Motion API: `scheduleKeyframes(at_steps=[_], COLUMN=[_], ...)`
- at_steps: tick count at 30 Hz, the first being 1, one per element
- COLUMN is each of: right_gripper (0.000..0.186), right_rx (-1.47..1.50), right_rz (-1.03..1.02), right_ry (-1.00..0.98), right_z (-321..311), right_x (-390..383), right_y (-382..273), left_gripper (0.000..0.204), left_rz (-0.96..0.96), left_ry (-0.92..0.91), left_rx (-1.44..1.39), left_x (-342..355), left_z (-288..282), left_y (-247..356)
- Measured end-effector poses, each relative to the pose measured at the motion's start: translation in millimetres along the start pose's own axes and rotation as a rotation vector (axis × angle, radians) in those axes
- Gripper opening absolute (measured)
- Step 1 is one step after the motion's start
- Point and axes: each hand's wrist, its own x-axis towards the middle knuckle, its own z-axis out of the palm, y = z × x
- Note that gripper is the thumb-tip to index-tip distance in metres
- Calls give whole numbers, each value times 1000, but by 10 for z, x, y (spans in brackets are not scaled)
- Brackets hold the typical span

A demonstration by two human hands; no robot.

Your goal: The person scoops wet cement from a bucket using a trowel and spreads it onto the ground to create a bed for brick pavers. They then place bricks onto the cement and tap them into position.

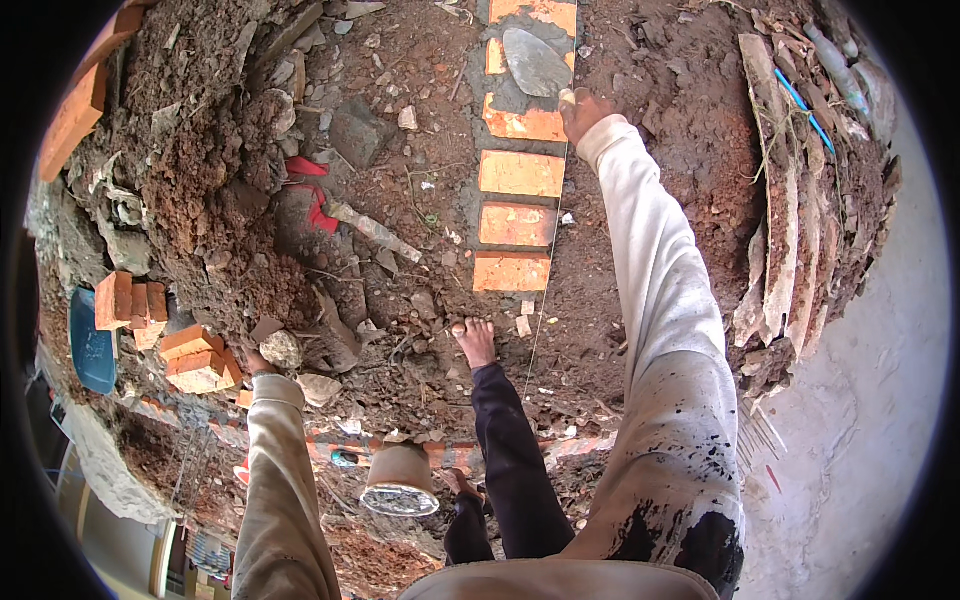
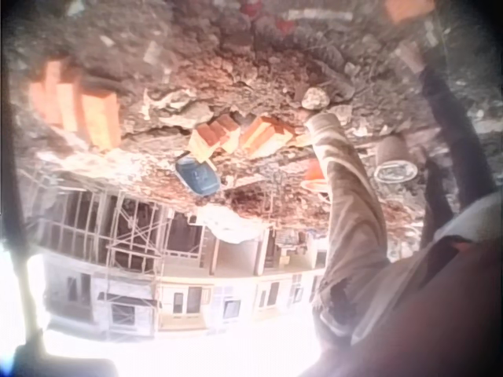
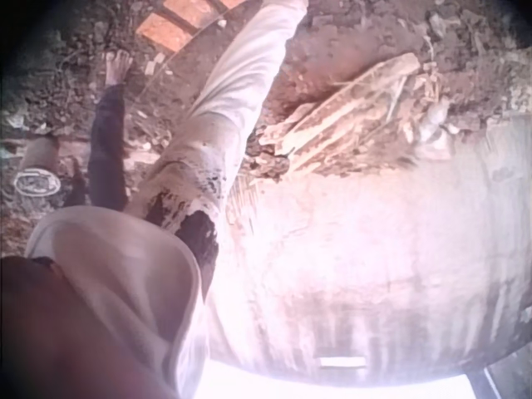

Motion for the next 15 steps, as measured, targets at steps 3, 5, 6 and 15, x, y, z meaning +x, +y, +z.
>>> scheduleKeyframes(at_steps=[3,5,6,15], right_gripper=[39,40,41,38], right_rx=[116,37,-15,320], right_rz=[31,60,51,310], right_ry=[163,101,72,211], right_z=[64,55,107,475], right_x=[56,58,66,-279], right_y=[-179,-323,-314,-242], left_gripper=[75,75,75,81], left_rz=[1,-4,-1,127], left_ry=[-5,8,17,-13], left_rx=[15,30,44,45], left_x=[-13,-73,-99,-95], left_z=[59,54,48,-5], left_y=[45,69,77,103])
